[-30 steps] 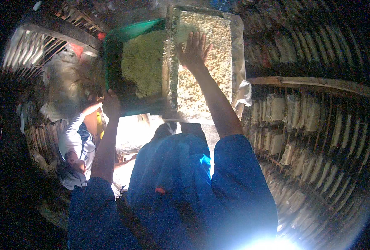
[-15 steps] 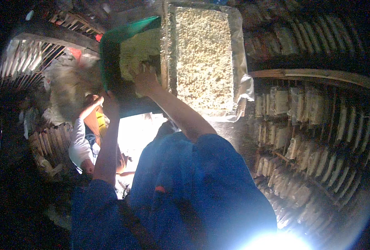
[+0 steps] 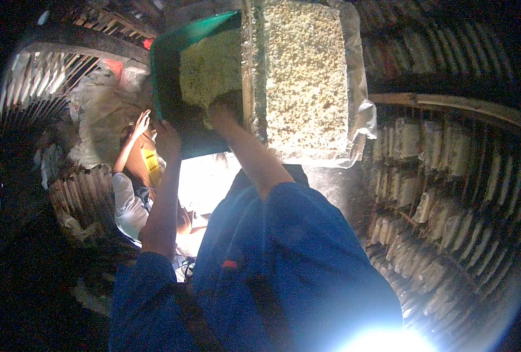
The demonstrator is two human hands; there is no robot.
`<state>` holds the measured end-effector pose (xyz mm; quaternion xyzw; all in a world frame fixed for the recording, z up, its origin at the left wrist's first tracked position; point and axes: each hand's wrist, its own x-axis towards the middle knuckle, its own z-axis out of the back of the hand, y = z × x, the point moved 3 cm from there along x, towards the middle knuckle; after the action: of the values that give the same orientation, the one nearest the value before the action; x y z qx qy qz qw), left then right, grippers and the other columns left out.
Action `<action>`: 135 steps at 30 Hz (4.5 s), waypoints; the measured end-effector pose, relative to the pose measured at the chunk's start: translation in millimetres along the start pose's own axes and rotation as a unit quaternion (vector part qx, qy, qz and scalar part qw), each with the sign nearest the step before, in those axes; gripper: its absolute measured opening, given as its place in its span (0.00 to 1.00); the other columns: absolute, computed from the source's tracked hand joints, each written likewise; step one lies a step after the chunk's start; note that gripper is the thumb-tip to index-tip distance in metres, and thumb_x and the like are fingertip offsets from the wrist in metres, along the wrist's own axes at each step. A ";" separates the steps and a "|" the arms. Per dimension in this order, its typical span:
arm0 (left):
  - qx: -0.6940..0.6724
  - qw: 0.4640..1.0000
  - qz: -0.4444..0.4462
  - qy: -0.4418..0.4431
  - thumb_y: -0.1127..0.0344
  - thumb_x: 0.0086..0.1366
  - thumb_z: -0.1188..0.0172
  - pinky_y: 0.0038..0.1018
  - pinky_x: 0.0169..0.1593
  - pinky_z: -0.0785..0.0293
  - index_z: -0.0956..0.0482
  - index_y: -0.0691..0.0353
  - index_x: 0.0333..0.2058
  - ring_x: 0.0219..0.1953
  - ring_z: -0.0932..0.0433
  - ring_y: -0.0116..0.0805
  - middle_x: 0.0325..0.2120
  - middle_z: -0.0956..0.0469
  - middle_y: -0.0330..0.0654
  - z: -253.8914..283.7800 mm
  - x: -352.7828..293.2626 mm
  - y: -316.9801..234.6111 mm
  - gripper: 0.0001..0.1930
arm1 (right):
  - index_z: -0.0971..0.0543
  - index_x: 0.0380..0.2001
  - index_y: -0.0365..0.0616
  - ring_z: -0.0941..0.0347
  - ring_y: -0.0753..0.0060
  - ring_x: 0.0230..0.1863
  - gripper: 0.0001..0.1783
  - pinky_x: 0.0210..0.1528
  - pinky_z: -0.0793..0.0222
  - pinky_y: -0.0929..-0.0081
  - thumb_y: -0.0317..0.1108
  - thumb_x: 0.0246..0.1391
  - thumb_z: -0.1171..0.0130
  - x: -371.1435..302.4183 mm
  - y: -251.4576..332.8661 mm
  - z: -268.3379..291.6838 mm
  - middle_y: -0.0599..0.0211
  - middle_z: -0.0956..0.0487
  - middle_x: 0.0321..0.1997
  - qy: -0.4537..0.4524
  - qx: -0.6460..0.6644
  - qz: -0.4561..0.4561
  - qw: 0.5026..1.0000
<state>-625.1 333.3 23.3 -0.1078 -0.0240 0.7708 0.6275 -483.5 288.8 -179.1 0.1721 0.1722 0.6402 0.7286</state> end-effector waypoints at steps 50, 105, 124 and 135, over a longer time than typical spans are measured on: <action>-0.044 0.999 -0.011 0.000 0.50 0.68 0.64 0.51 0.34 0.28 0.34 0.59 0.43 0.31 0.22 0.58 0.27 0.22 0.58 6.0 -3.7 2.5 0.19 | 0.19 0.21 0.47 0.23 0.66 0.27 0.17 0.35 0.30 0.65 0.49 0.48 0.45 88.4 -141.9 389.3 0.63 0.21 0.21 -0.061 0.042 -0.030 0.997; -0.009 0.999 -0.016 0.029 0.49 0.68 0.63 0.52 0.39 0.28 0.39 0.58 0.54 0.37 0.23 0.60 0.35 0.22 0.60 -12.0 3.5 10.2 0.23 | 0.20 0.30 0.36 0.21 0.75 0.28 0.06 0.31 0.24 0.78 0.27 0.48 0.41 -181.6 -151.4 376.6 0.61 0.19 0.26 -0.118 0.101 -0.167 0.974; -0.028 0.997 -0.059 -0.030 0.51 0.68 0.63 0.53 0.37 0.28 0.38 0.61 0.50 0.35 0.23 0.62 0.32 0.23 0.61 -6.3 -5.0 8.4 0.21 | 0.19 0.31 0.41 0.20 0.72 0.31 0.08 0.36 0.22 0.74 0.33 0.48 0.37 -49.8 -263.1 451.9 0.62 0.19 0.28 -0.073 0.215 -0.220 0.949; -0.052 0.997 -0.052 -0.028 0.52 0.67 0.61 0.53 0.37 0.30 0.38 0.60 0.53 0.34 0.23 0.63 0.31 0.23 0.62 -6.5 -1.4 9.8 0.22 | 0.20 0.33 0.38 0.20 0.71 0.31 0.09 0.36 0.21 0.72 0.30 0.49 0.38 -37.1 -242.7 452.6 0.60 0.19 0.31 -0.111 0.261 -0.238 0.929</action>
<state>-633.0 329.2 15.4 -0.1173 -0.0867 0.7375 0.6595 -62.7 208.9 106.7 0.3798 0.2868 0.3573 0.8037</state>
